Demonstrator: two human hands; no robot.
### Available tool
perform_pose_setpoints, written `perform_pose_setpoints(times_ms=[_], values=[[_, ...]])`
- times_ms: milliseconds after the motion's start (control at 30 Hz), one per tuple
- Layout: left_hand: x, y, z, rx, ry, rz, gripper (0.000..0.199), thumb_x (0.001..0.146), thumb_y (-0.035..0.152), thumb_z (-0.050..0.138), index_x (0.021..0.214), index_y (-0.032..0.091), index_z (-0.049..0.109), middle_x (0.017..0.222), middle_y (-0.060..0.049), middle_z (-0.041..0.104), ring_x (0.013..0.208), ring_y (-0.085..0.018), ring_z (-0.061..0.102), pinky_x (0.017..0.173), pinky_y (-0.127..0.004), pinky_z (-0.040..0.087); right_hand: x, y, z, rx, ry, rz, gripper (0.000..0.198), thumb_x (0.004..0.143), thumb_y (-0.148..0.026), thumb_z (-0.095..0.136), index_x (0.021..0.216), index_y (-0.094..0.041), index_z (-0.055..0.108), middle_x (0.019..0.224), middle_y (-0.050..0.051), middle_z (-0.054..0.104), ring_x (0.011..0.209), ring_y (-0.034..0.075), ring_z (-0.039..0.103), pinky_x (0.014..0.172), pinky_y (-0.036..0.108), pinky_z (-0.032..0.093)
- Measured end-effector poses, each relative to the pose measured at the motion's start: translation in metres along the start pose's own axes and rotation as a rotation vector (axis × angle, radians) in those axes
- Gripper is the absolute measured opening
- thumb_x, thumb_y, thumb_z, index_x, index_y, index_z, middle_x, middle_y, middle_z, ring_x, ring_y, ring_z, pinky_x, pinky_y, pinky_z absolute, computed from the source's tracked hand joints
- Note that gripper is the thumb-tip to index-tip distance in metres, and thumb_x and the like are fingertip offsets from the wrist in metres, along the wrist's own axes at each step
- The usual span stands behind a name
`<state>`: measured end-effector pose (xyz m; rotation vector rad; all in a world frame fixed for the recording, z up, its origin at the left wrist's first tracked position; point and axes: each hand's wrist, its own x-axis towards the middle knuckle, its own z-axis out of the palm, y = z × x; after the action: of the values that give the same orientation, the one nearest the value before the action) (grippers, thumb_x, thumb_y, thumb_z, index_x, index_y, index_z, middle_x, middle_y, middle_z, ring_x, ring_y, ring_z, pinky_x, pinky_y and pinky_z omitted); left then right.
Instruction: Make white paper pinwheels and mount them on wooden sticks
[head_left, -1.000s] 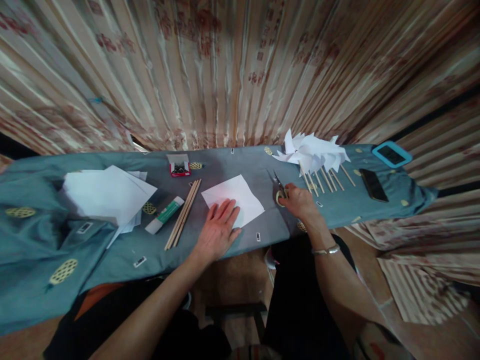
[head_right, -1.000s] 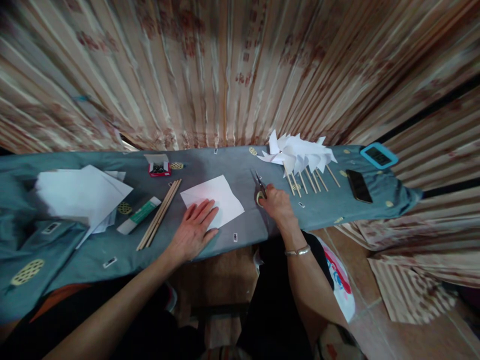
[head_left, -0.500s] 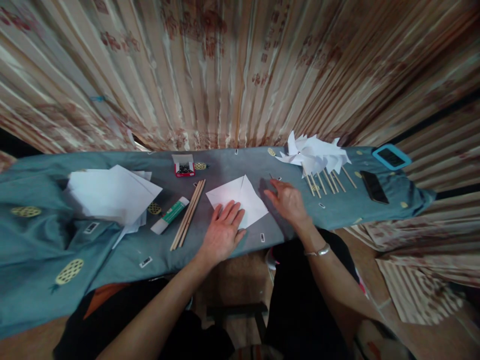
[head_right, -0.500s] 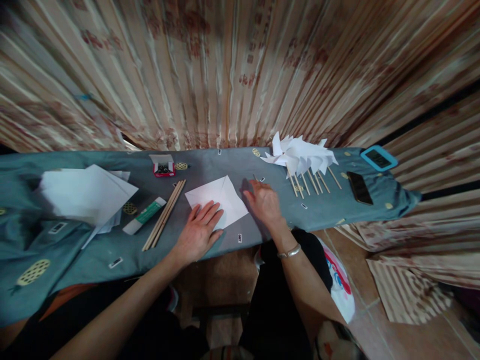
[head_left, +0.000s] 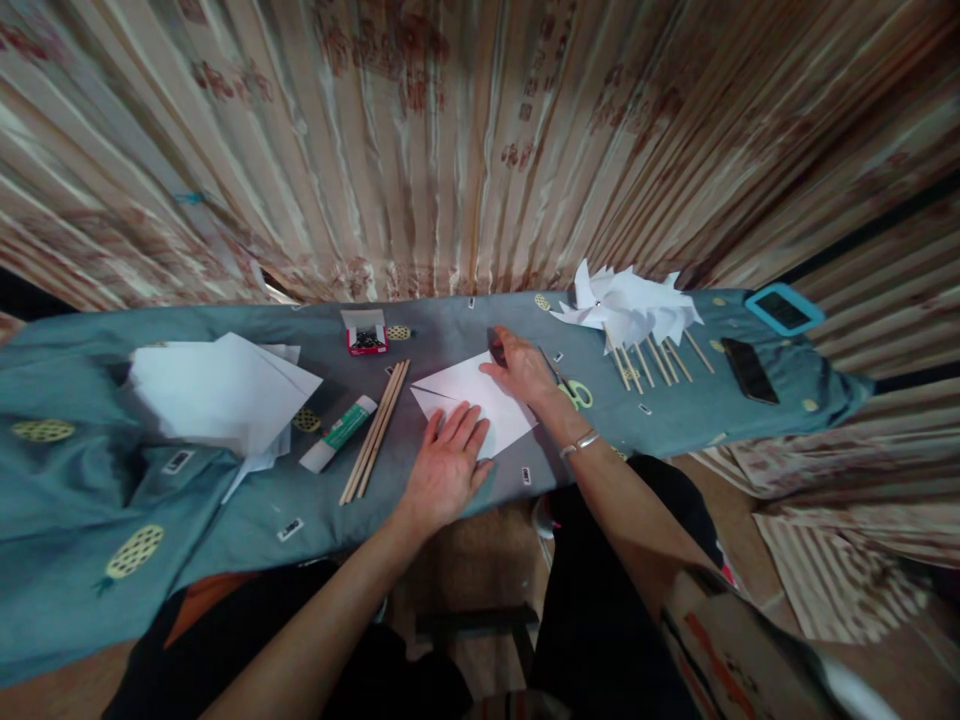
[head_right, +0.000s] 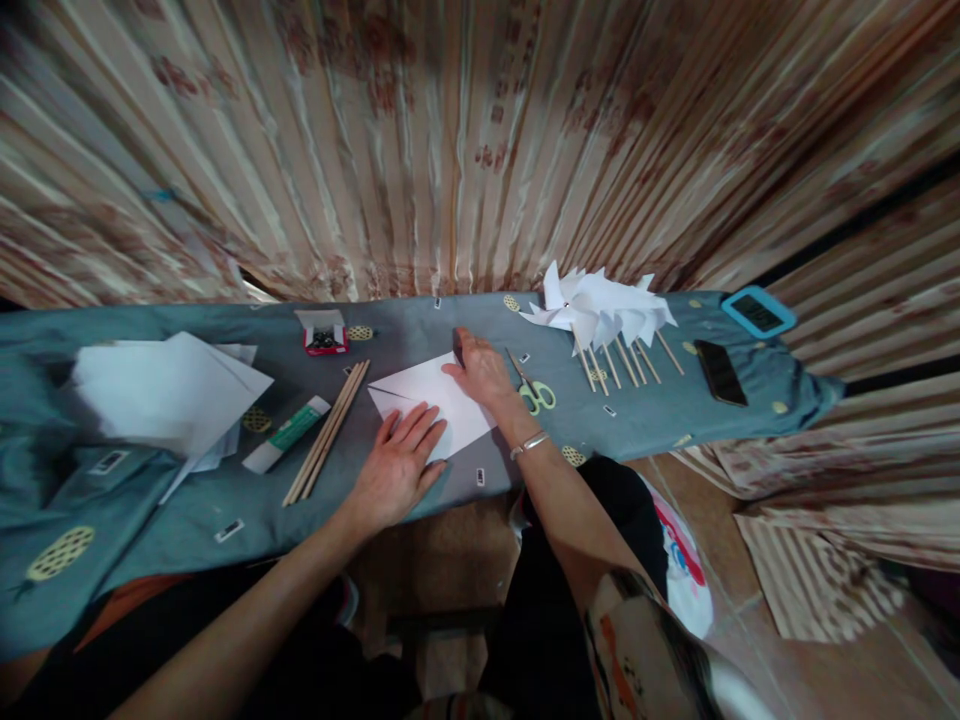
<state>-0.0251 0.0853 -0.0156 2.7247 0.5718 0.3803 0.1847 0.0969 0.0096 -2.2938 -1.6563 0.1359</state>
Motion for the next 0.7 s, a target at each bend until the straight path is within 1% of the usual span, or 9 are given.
perform_pose_setpoints(times_ms=[100,300,467,600,700], values=[[0.000,0.001,0.000,0.002,-0.010,-0.007,0.046,0.092,0.032,0.052,0.133,0.010,0.054,0.147,-0.016,0.047,0.141,-0.031,0.036,0.116,-0.055,0.024,0.008,0.003,0.001,0.041,0.005,0.003,0.060,0.086,-0.025,0.065,0.139,-0.009,0.041,0.121,0.016,0.066,0.109,0.023,0.062,0.097,0.034,0.045],[-0.001,0.001,0.002,0.002,-0.021,-0.006,0.047,0.093,0.035,0.052,0.133,0.011,0.053,0.147,-0.016,0.047,0.141,-0.030,0.035,0.116,-0.055,0.025,0.019,0.012,0.004,0.099,0.014,-0.002,0.053,0.086,-0.022,0.060,0.135,-0.008,0.046,0.113,0.014,0.068,0.102,0.023,0.065,0.093,0.034,0.047],[-0.002,0.001,0.003,0.013,-0.015,-0.005,0.049,0.093,0.038,0.052,0.134,0.011,0.052,0.147,-0.015,0.046,0.141,-0.029,0.034,0.116,-0.054,0.025,0.026,0.019,0.015,0.100,0.084,-0.015,0.047,0.087,-0.023,0.057,0.131,-0.010,0.050,0.107,0.013,0.070,0.099,0.024,0.066,0.092,0.037,0.047],[-0.003,0.002,0.002,0.008,-0.010,-0.005,0.050,0.093,0.038,0.053,0.134,0.012,0.052,0.147,-0.015,0.047,0.142,-0.029,0.034,0.116,-0.054,0.025,0.031,0.022,0.019,0.085,0.151,0.024,0.038,0.087,-0.021,0.050,0.124,-0.010,0.055,0.101,0.014,0.072,0.092,0.026,0.067,0.087,0.041,0.050],[-0.004,0.002,0.001,-0.006,0.009,-0.006,0.053,0.092,0.036,0.054,0.138,0.011,0.047,0.149,-0.016,0.043,0.143,-0.029,0.032,0.116,-0.053,0.025,0.028,0.011,0.010,0.051,0.229,0.023,0.038,0.087,-0.019,0.048,0.122,-0.006,0.057,0.106,0.020,0.071,0.096,0.031,0.067,0.089,0.047,0.049]])
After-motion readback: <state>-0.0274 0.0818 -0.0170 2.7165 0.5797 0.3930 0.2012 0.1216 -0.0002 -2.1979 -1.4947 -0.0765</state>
